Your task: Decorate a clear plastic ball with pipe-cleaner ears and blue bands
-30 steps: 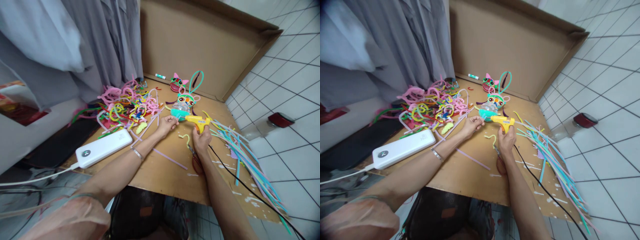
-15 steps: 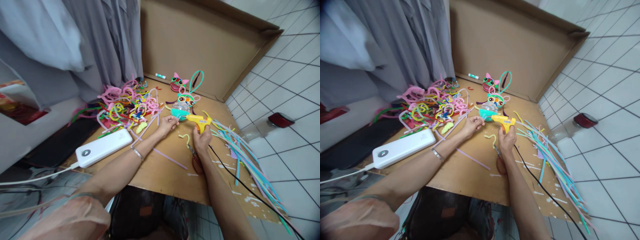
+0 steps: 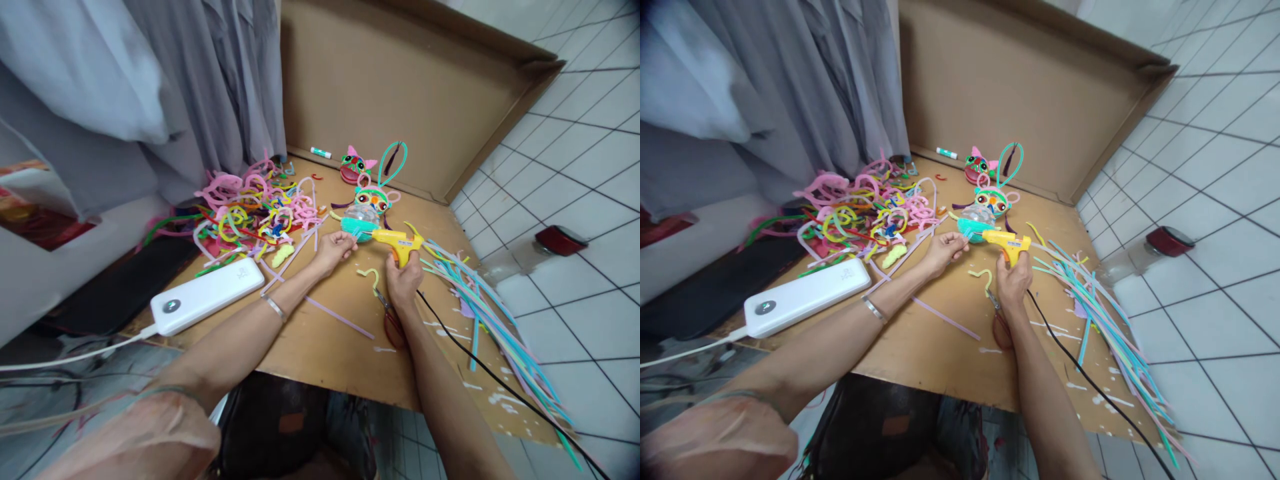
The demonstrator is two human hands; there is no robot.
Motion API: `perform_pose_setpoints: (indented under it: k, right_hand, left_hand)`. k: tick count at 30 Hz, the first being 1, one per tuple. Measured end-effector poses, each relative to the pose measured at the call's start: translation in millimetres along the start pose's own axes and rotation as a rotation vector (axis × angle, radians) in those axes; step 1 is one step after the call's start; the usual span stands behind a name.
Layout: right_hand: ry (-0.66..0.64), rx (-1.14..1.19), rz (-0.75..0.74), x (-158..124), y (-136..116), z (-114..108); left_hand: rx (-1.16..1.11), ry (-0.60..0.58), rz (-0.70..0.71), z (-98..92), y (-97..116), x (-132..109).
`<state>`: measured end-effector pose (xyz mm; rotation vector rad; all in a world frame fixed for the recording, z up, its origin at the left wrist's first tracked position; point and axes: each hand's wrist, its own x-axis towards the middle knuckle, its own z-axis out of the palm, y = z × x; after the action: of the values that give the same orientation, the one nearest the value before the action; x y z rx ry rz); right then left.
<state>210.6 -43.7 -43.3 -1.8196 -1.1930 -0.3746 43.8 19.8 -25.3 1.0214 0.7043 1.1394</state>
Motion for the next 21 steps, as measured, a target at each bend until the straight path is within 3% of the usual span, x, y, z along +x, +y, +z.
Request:
perform_pose_setpoints:
  k: [21]
  right_hand:
    - [-0.036,-0.006,0.016,-1.3,-3.7,-1.4]
  left_hand:
    - [0.0,0.002,-0.007,0.2,0.2,0.5]
